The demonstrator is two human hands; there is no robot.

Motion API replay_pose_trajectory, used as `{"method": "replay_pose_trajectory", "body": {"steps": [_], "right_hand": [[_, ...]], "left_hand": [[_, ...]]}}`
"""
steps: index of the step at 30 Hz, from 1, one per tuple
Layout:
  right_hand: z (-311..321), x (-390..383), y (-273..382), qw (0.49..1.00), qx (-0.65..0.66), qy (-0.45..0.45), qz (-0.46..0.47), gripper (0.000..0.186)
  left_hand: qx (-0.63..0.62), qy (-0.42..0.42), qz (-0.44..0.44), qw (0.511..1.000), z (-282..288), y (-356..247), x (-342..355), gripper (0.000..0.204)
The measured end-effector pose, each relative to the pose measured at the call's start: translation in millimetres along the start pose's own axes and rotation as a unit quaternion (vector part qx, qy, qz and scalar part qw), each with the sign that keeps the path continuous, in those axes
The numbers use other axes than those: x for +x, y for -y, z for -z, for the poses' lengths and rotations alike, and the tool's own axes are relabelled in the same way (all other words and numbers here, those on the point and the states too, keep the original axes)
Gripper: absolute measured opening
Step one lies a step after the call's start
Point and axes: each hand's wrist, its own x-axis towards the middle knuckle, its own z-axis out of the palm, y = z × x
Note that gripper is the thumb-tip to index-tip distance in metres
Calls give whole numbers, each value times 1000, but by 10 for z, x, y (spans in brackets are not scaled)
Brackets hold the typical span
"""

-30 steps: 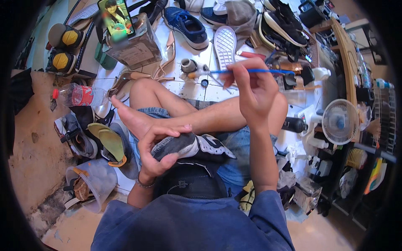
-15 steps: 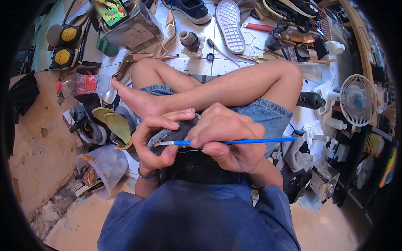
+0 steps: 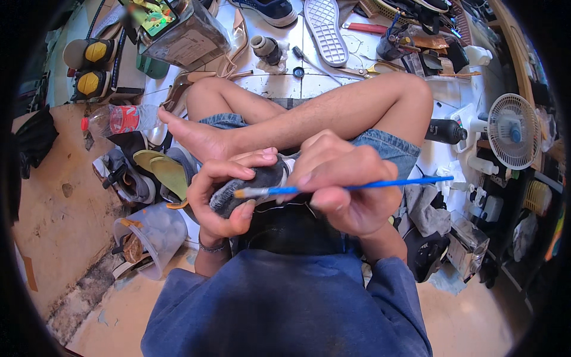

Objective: Apply adhesive to a new shoe sole and the bottom of a shoe for repair.

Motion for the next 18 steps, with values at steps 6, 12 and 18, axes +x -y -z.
{"method": "replay_pose_trajectory", "body": {"steps": [6,12,18], "right_hand": [[46,100,113,996,-69,41,-40,24],[-14,38,-16,997,-38,57,-24,12],[-24,43,10,993,-66,95,27,13]], "left_hand": [[15,13,-1,1000,-31,-48,-15,38],[-7,-13,-7,1000,-23,6,-79,37],[-1,6,-13,1000,-27,-8,-92,36]]}}
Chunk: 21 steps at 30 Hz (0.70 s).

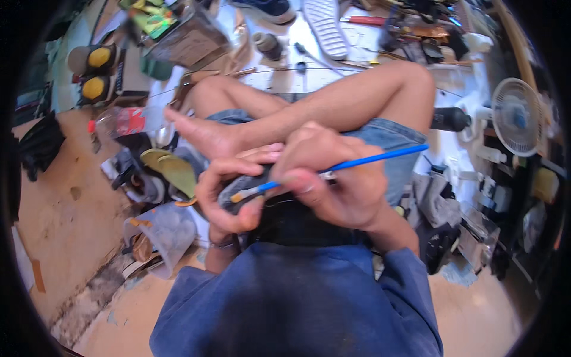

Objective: Apply adhesive to a new shoe sole and the bottom of a shoe for repair.

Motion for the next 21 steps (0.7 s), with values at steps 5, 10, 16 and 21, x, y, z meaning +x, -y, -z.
{"method": "replay_pose_trajectory", "body": {"steps": [5,10,16,21], "right_hand": [[-52,17,56,996,-36,-43,-67,27],[67,-26,14,988,-48,-51,-135,24],[75,46,-33,993,-82,-1,-87,25],[389,293,-375,986,-62,-147,-37,23]], "left_hand": [[-32,-29,-1,999,51,15,-27,38],[-29,-25,14,999,56,103,-28,38],[5,-40,37,999,42,55,-17,38],[-52,-62,28,996,208,318,-91,41]]}}
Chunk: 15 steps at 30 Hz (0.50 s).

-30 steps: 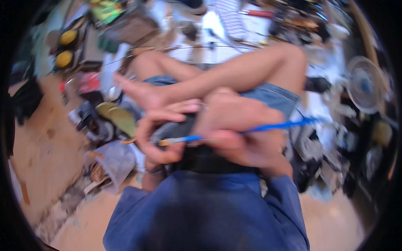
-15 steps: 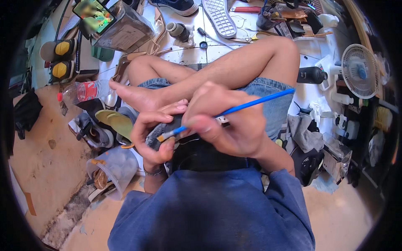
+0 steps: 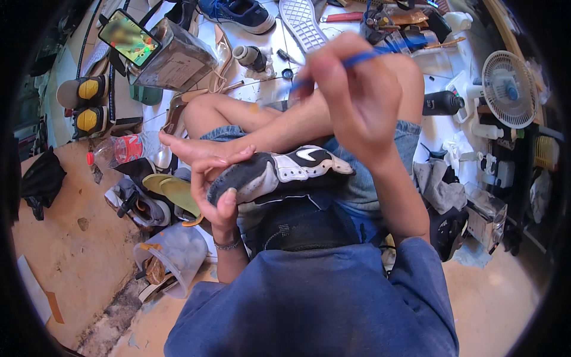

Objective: Apply adhesive to a new shoe sole and the bottom of a shoe for repair.

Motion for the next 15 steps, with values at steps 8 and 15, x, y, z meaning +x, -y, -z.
{"method": "replay_pose_trajectory", "body": {"steps": [8,15], "right_hand": [[-459,586,-1506,950,-292,101,42,31],[-538,545,-1893,901,-393,173,66,31]], "left_hand": [[-46,-64,17,997,337,274,-75,36],[-28,-177,123,976,244,-14,-48,39]]}}
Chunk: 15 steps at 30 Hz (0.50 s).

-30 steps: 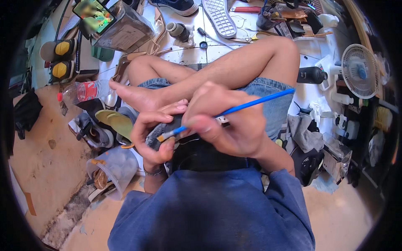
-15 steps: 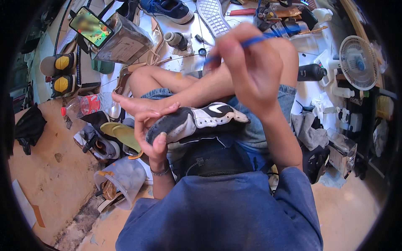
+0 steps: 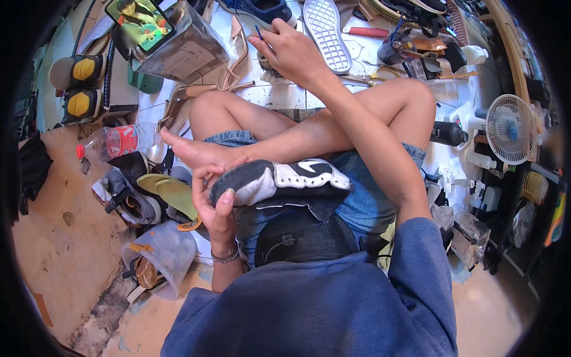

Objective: Apply adhesive to a new shoe sole and the bottom of a shoe for repair.

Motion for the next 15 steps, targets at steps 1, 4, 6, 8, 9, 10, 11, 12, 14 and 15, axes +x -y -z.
{"method": "replay_pose_trajectory", "body": {"steps": [1,4,6,8,9,10,11,12,14,15], "right_hand": [[16,25,-4,1000,-12,13,2,31],[512,121,154,995,64,-49,-50,30],[861,94,356,986,106,-87,-90,36],[1136,25,435,975,175,-122,-68,38],[1305,-31,508,976,186,-102,-50,42],[1477,-127,612,968,195,-147,-58,40],[1634,-223,734,958,205,-191,-65,39],[1780,-301,901,941,251,-213,-75,36],[2059,-477,1215,931,298,-203,-57,31],[2115,-539,1319,935,312,-167,-29,30]], "left_hand": [[1,-2,4,1000,-46,-42,14,39],[110,-25,59,992,-96,-17,53,41],[89,-24,31,995,-87,15,-5,37],[58,-18,-34,998,-131,-5,-76,34],[61,-21,-35,997,-183,-17,-87,34],[27,-20,-91,995,-272,-30,-91,33],[-7,-20,-147,989,-359,-35,-88,33],[-7,-8,-170,985,-420,-52,-88,33],[-26,21,-221,975,-571,-4,-66,34],[-38,42,-274,960,-631,24,-54,34]]}}
